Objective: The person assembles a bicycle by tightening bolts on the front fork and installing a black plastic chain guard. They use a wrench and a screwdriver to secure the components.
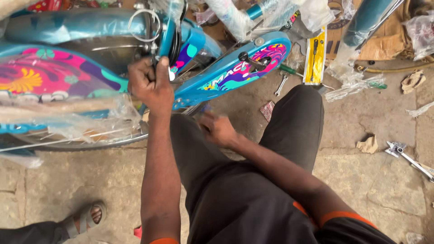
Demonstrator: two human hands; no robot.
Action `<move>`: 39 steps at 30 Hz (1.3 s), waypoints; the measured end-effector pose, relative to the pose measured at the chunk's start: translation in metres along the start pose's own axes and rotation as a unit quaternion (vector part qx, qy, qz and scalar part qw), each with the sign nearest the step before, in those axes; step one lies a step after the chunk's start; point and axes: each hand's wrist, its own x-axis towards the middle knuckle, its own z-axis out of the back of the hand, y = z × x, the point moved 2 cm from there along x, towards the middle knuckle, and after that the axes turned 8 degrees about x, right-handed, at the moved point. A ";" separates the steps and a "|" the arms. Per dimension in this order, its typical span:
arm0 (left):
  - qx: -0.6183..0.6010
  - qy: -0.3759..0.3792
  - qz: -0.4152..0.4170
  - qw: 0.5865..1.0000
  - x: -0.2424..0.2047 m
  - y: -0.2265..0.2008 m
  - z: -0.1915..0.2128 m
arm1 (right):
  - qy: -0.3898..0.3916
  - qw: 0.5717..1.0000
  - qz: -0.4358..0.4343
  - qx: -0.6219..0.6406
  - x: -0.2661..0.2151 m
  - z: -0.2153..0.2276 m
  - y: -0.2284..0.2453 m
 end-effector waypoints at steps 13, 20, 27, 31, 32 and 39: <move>0.097 -0.043 -0.041 0.994 -0.024 0.035 -0.013 | -0.154 0.812 -0.545 -0.144 -0.043 0.091 -0.366; 0.107 -0.095 -0.035 0.989 -0.034 0.055 -0.019 | -0.066 0.856 -0.402 -0.319 -0.026 0.192 -0.427; 0.120 -0.057 -0.017 0.991 -0.028 0.039 -0.019 | -0.068 0.833 -0.485 -0.259 -0.051 0.151 -0.427; 0.068 -0.062 0.021 0.996 -0.023 0.029 -0.025 | 0.222 0.781 -0.516 -0.273 -0.048 0.061 -0.383; 0.039 -0.073 0.031 0.996 -0.022 0.029 -0.028 | 0.192 0.808 -0.447 -0.334 -0.037 0.031 -0.363; 0.118 -0.092 -0.019 0.988 -0.036 0.045 -0.020 | 0.267 0.923 -0.220 -0.167 0.035 -0.095 -0.289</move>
